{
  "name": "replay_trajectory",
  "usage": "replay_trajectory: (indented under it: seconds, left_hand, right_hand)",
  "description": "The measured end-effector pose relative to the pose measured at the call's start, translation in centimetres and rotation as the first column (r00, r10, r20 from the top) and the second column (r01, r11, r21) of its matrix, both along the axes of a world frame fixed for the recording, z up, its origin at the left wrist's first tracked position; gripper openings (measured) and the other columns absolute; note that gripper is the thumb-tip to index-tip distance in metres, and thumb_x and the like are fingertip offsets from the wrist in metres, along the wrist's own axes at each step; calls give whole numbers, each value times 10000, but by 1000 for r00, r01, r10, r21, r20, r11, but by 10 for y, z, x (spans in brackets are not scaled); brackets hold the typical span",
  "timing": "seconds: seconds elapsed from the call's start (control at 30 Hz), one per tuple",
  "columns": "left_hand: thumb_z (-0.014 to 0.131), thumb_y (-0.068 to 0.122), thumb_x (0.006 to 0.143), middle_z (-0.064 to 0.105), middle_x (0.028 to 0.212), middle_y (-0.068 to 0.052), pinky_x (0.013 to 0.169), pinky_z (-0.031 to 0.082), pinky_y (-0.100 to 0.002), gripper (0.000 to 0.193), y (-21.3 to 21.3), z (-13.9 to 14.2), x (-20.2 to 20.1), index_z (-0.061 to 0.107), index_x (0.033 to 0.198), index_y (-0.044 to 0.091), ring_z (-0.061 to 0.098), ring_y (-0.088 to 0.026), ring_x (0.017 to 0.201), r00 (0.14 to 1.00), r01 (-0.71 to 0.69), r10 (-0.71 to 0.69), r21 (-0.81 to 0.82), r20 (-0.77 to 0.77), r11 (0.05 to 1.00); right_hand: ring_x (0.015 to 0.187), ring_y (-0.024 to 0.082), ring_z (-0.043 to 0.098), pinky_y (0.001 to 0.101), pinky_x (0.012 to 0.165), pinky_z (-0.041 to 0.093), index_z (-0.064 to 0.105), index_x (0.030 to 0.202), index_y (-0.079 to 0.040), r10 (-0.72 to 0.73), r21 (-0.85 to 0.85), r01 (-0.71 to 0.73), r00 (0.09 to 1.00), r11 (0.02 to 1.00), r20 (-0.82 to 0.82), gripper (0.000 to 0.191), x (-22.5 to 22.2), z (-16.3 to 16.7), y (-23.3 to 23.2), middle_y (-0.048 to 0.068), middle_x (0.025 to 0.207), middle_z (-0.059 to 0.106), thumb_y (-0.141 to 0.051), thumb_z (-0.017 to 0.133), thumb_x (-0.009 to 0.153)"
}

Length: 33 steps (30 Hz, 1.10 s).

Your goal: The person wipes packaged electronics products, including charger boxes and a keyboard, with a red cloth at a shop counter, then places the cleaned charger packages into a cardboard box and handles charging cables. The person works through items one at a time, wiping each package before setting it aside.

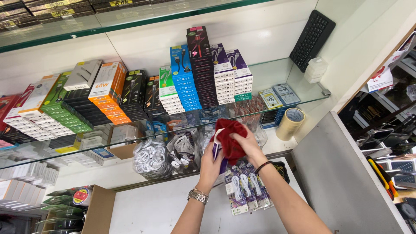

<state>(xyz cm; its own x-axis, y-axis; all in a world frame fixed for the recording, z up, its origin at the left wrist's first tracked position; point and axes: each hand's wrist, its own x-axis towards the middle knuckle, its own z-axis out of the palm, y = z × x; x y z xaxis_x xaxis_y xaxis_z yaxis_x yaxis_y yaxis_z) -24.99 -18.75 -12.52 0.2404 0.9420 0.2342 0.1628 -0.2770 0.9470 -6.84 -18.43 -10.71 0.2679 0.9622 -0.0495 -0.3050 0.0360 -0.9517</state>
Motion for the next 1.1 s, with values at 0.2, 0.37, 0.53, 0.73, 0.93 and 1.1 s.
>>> replay_trajectory:
  seconds: [0.2,0.37,0.53,0.73,0.93,1.1]
  left_hand:
    - [653,204,1009,560,1393,-163,1015,473,-395,443,9,18,-6,571,1388,-10,553,-275,1248,938,-84,101,-67,332,994]
    - [617,263,994,691,1183,-149,935,521,-442,431,25,56,-53,554,1366,56,649,-263,1044,682,62,337,-511,649,858]
    - [556,335,987,659,1289,-139,1036,511,-439,454,1,70,-74,506,1377,109,632,-247,1197,613,124,377,-555,695,822]
    - [536,460,982,664,1329,-41,1058,472,-403,518,-41,56,-41,541,1386,136,611,-208,1237,533,437,233,-500,814,748]
    - [533,485,1020,635,1184,-42,1034,497,-447,513,-32,73,-93,521,1391,131,611,-220,1129,498,181,323,-461,805,869]
    - [553,444,1022,603,1169,-2,928,527,-380,480,-72,72,-60,482,1429,199,610,-165,1044,643,71,360,-521,676,851]
  right_hand:
    - [1039,155,687,313,910,552,644,1297,-24,78,-12,-78,996,997,-34,439,-37,-5,-24,74,1174,739,-146,747,888]
    - [1032,123,703,295,931,554,649,1302,-76,319,-176,-288,928,941,191,487,-42,-14,-90,54,1150,766,-145,759,832]
    - [1027,183,715,338,914,571,650,1284,-26,159,-103,-139,962,985,220,458,-51,32,-108,102,1134,768,-204,748,874]
    - [1156,369,572,413,995,451,606,1369,-46,-198,274,-106,460,956,865,638,-101,81,-111,184,1315,633,-154,794,769]
    - [1183,248,698,355,1062,520,690,1237,-126,164,-75,-167,623,983,765,416,-91,85,-177,96,1227,713,-286,764,860]
    - [1253,345,610,417,1047,493,626,1366,-87,-116,277,-119,704,954,701,491,-102,112,-194,158,1361,624,-194,738,900]
